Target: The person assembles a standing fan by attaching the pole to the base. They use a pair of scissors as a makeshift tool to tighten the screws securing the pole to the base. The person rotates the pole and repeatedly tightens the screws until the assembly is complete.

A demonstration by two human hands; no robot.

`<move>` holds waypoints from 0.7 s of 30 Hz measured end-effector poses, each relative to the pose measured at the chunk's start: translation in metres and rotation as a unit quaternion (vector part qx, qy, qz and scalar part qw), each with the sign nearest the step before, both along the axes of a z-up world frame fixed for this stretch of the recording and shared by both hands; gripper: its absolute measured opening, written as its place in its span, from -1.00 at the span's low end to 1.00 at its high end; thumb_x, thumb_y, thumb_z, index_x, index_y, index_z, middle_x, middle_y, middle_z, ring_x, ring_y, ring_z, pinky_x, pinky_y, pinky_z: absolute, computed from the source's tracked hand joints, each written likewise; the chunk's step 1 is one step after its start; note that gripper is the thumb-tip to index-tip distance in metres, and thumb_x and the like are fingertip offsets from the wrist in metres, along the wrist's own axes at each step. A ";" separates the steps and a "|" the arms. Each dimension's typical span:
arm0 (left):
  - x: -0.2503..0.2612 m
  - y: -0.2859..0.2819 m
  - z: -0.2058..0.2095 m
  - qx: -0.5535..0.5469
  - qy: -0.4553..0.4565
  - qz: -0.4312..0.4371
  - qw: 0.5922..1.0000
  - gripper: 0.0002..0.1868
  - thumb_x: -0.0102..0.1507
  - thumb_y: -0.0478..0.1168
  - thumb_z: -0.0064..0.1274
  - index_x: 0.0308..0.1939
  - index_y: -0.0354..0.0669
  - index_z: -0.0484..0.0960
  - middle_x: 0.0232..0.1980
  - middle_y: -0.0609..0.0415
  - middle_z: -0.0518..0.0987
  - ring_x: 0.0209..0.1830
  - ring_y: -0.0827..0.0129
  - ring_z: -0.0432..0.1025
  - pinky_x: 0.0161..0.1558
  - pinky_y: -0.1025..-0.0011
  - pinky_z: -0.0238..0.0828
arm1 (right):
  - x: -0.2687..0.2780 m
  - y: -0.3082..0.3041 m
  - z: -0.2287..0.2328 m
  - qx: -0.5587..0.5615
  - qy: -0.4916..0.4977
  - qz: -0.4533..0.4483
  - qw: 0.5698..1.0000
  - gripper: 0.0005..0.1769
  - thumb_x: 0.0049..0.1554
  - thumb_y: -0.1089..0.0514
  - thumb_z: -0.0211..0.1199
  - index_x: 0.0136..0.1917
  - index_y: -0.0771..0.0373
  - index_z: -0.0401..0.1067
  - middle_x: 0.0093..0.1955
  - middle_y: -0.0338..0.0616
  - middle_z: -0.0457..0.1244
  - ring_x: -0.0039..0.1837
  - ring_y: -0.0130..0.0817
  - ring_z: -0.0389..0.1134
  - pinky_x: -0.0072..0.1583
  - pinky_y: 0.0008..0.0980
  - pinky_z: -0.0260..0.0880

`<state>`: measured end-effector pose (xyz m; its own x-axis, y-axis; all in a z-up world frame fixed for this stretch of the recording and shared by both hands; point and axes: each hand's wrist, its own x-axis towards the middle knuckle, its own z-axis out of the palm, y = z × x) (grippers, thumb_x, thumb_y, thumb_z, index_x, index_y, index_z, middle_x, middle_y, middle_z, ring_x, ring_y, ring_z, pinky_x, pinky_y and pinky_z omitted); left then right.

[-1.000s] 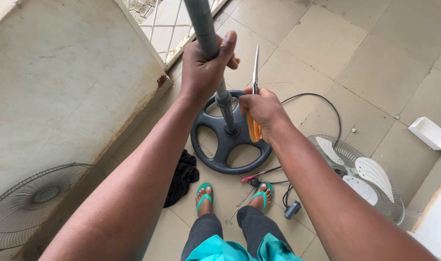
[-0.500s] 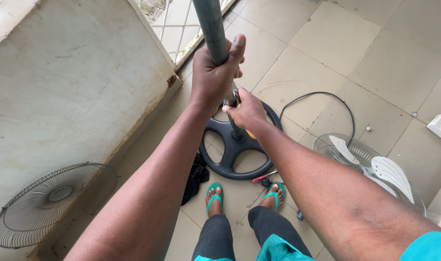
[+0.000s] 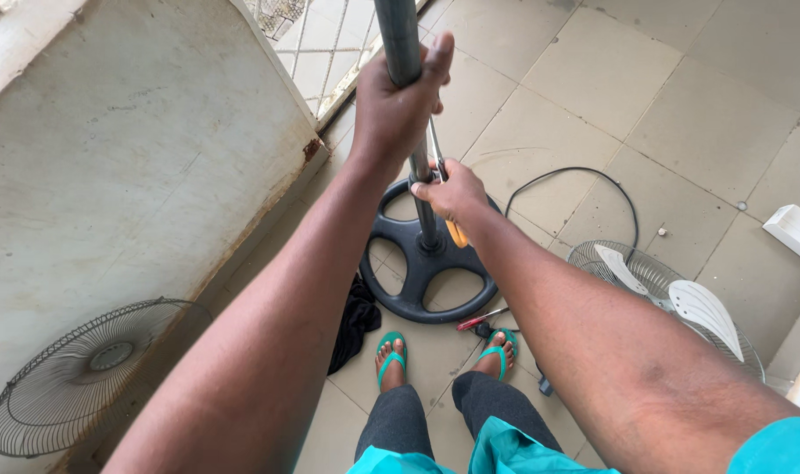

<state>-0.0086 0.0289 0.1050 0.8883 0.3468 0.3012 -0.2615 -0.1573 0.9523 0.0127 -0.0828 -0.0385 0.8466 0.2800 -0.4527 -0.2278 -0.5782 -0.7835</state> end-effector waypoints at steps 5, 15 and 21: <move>0.017 0.018 0.002 -0.003 -0.034 0.008 0.999 -0.47 0.34 0.21 0.10 -0.46 -0.15 0.54 -0.52 0.20 0.49 -0.55 0.58 0.42 -0.46 0.49 0.42 | 0.018 0.013 -0.004 0.042 -0.013 -0.001 0.999 -0.42 0.05 0.16 0.42 0.35 0.05 0.44 0.03 -0.21 0.39 0.10 -0.38 0.42 0.17 -0.36 0.41; 0.017 0.049 -0.021 0.009 -0.066 0.031 0.997 -0.55 0.34 0.15 0.15 -0.38 -0.14 0.55 -0.52 0.25 0.50 -0.51 0.59 0.48 -0.43 0.50 0.45 | 0.025 0.036 0.000 0.117 0.063 -0.040 0.990 -0.36 0.09 0.30 0.23 0.44 0.19 0.26 0.24 -0.25 0.33 0.24 -0.45 0.36 0.26 -0.34 0.32; 0.036 0.064 -0.021 0.057 0.001 0.015 0.998 -0.61 0.34 0.10 0.21 -0.28 -0.17 0.63 -0.42 0.18 0.57 -0.38 0.53 0.50 -0.29 0.43 0.46 | 0.009 0.015 -0.014 0.110 0.103 -0.126 0.981 -0.46 0.09 0.15 0.32 0.33 0.25 0.37 -0.07 -0.23 0.36 -0.14 -0.49 0.36 0.02 -0.35 0.32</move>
<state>0.0274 0.0934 0.0841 0.8790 0.3366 0.3377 -0.2527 -0.2718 0.9286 0.0221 -0.0680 -0.0521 0.7982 0.1839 -0.5737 -0.5080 -0.3065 -0.8050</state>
